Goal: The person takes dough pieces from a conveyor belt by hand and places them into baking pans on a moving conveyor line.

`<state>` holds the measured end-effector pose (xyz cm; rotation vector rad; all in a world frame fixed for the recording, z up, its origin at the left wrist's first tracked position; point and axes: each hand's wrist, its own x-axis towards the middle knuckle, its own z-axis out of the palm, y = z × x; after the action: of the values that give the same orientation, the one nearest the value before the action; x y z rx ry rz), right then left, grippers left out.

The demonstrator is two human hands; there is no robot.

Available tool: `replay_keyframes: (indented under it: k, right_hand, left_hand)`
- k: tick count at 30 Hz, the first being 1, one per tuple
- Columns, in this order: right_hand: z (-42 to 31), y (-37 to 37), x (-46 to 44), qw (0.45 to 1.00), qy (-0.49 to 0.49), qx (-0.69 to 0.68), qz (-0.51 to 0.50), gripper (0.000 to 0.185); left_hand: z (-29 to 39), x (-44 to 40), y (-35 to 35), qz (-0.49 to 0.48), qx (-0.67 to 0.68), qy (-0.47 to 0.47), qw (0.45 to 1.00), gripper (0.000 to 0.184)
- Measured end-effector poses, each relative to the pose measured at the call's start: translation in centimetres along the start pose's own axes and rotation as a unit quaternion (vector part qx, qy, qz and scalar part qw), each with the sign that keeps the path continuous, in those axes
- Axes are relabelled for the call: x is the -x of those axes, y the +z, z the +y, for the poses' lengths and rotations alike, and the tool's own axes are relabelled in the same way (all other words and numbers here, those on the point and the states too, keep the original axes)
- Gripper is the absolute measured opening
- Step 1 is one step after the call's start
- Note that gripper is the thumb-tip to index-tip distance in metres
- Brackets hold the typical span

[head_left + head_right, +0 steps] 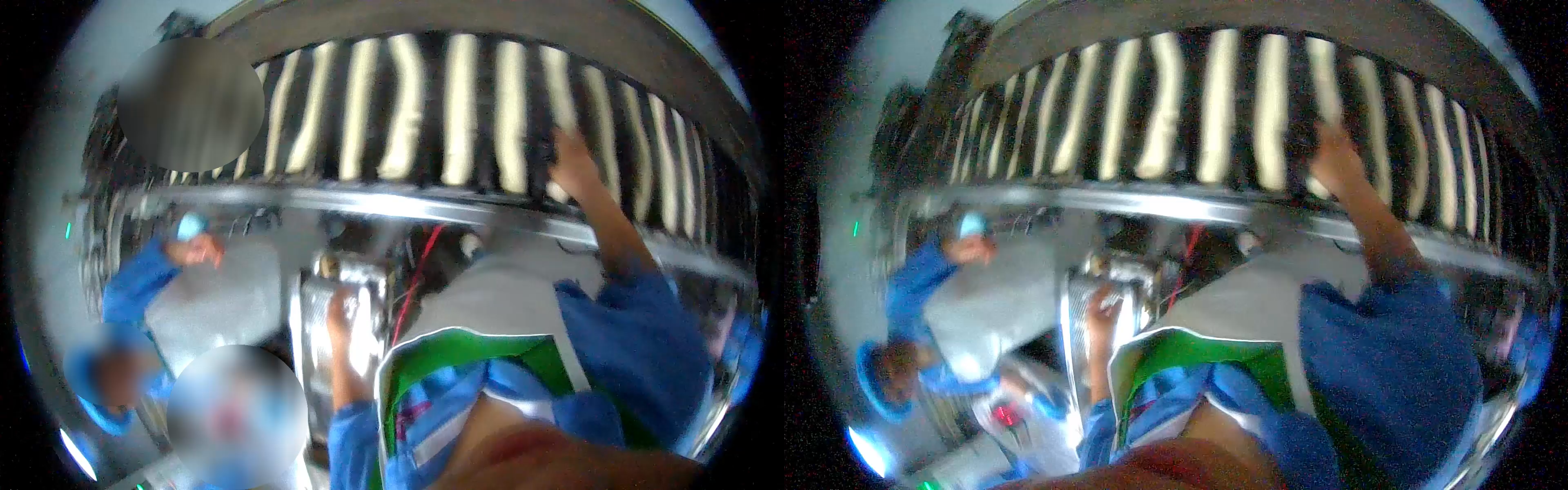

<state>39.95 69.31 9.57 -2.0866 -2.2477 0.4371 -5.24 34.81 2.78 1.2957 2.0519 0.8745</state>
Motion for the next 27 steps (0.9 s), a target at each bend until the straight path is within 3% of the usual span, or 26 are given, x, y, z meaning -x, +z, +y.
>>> replay_keyframes:
  k: [1,2,3,4,5,6,8,9,10,11,13,17,19,20,27]
  right_hand:
    - [0.5,1.0,-0.1,0.999,-0.047,0.025,-0.009,0.064]
    - [1.0,2.0,0.0,0.994,-0.094,0.049,-0.015,0.057]
    - [1.6,2.9,0.1,0.987,-0.142,0.072,-0.019,0.051]
    - [3.3,3.8,-0.5,0.979,-0.179,0.095,-0.012,0.048]
    - [5.8,5.0,-2.0,0.965,-0.236,0.116,0.006,0.045]
    - [8.7,6.6,-4.4,0.944,-0.300,0.135,0.028,0.042]
    - [14.3,9.0,-8.5,0.879,-0.426,0.194,0.095,0.037]
    - [16.1,9.9,-10.5,0.833,-0.482,0.225,0.154,0.034]
    - [16.4,10.2,-11.0,0.894,-0.381,0.225,0.068,0.035]
    - [16.9,10.6,-11.7,0.934,-0.268,0.235,-0.005,0.036]
    - [15.5,8.7,-10.5,0.953,-0.178,0.247,-0.005,0.035]
    - [14.6,8.8,-8.5,0.958,-0.150,0.243,0.018,0.034]
    - [14.4,8.9,-7.9,0.959,-0.142,0.245,0.024,0.033]
    - [14.4,9.0,-7.8,0.958,-0.143,0.247,0.028,0.033]
    - [13.2,9.0,-6.8,0.957,-0.140,0.252,0.040,0.030]
  left_hand:
    - [-2.5,3.2,0.1,0.068,0.148,-0.119,0.979,0.042]
    - [4.1,4.9,-0.9,0.107,0.179,-0.247,0.946,0.049]
    - [1.5,7.8,0.1,0.159,-0.010,-0.186,0.969,0.036]
    - [-5.4,12.0,1.6,0.121,-0.067,-0.264,0.955,0.038]
    - [0.9,11.2,1.2,0.196,-0.032,-0.320,0.926,0.036]
    - [2.2,11.8,1.0,0.238,-0.049,-0.323,0.915,0.035]
    - [0.9,12.8,1.0,0.254,0.087,-0.311,0.912,0.029]
    - [0.3,12.8,0.8,0.281,0.067,-0.247,0.925,0.027]
    - [-2.1,12.7,1.4,0.307,0.060,-0.199,0.929,0.028]
    - [-0.7,13.3,2.1,0.300,0.124,-0.272,0.906,0.032]
    - [-1.3,13.2,1.1,0.307,0.123,-0.228,0.916,0.036]
    - [-2.6,15.1,-1.3,0.296,0.082,-0.257,0.916,0.038]
    - [-4.4,16.7,-1.4,0.320,0.169,-0.306,0.881,0.038]
    - [-6.8,17.6,-0.3,0.353,0.220,-0.282,0.864,0.036]
    - [-12.1,20.7,-1.5,0.356,0.266,-0.360,0.820,0.034]
